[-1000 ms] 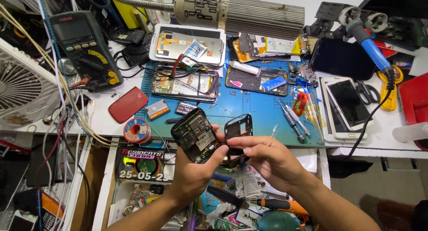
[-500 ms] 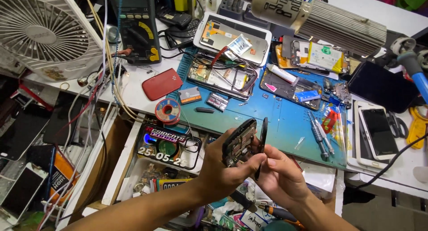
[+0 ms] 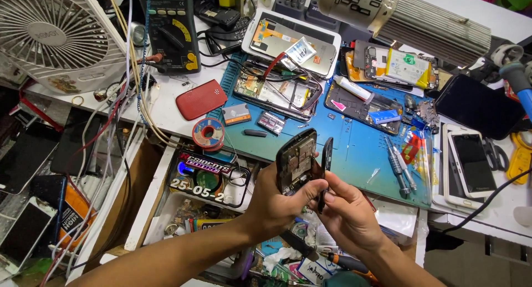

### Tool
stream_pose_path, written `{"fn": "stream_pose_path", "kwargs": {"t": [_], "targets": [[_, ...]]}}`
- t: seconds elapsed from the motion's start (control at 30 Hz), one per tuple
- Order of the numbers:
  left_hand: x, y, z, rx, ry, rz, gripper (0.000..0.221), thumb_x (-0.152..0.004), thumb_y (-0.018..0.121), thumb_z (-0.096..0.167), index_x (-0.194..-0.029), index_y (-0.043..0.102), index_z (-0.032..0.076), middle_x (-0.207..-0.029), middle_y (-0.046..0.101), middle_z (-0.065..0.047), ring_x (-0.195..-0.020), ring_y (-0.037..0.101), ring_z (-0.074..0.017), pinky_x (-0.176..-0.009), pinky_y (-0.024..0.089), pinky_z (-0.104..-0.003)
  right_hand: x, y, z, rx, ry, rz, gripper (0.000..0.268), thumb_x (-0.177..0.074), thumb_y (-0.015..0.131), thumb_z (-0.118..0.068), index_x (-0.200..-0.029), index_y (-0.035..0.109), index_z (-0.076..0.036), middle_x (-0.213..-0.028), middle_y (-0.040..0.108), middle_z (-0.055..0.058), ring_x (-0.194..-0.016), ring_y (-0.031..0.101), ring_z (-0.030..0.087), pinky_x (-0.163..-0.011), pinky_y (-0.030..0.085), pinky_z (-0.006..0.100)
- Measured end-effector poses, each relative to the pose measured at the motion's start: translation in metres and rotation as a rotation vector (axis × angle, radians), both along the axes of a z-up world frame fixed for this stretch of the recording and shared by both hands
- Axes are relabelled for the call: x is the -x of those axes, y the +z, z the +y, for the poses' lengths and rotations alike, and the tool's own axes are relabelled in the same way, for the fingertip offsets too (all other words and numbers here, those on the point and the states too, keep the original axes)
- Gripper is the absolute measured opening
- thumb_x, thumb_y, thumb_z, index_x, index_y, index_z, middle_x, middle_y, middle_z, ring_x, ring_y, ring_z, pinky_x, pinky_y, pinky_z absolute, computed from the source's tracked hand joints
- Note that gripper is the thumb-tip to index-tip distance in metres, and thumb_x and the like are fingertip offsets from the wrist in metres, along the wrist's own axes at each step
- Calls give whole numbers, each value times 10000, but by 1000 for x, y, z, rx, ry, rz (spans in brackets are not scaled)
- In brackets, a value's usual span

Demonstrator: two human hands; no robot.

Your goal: Disassembling a mobile phone on a repair bench to inspect and remove internal components.

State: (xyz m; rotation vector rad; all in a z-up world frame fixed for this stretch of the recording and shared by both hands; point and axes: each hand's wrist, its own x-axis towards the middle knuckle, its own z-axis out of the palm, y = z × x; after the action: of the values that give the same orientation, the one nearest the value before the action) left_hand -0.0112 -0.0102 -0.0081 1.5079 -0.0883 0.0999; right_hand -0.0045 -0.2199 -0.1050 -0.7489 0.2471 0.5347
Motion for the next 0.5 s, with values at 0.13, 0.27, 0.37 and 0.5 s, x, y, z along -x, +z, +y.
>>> {"fn": "stream_pose_path", "kwargs": {"t": [0.13,0.27,0.37,0.5], "targets": [[-1,5,1,11,-18,137,219,-899,733,280,-1012,737,92,-952,803,-45,-897,773,-185,-845,635,-330,0,-2,0,43,-3,10,469,-885,642,107,-1302,705,-97,-1267,715,165,-1147,627,319,-952,512,469],[-1,-1,-1,-7,-15,45,224,-914,725,285,-1017,716,86,-932,780,-49,-871,763,-201,-816,635,-340,-4,-2,-4,1,18,-29,462,-871,667,118,-1295,705,-61,-1180,741,170,-1074,665,299,-976,513,451],[-2,1,0,100,-29,197,403,-843,766,280,-1192,700,90,-1079,790,-52,-1029,762,-182,-974,610,-325,-13,10,-3,-28,77,-240,398,-890,644,151,-1248,728,0,-1236,731,234,-1116,692,297,-1041,503,405],[-8,13,3,211,-193,98,322,-922,709,208,-1210,688,65,-1200,762,-133,-1162,748,-262,-1067,588,-381,-18,56,6,518,2,-684,261,-804,807,18,-1062,791,-22,-1168,611,145,-1116,606,258,-931,571,363]]}}
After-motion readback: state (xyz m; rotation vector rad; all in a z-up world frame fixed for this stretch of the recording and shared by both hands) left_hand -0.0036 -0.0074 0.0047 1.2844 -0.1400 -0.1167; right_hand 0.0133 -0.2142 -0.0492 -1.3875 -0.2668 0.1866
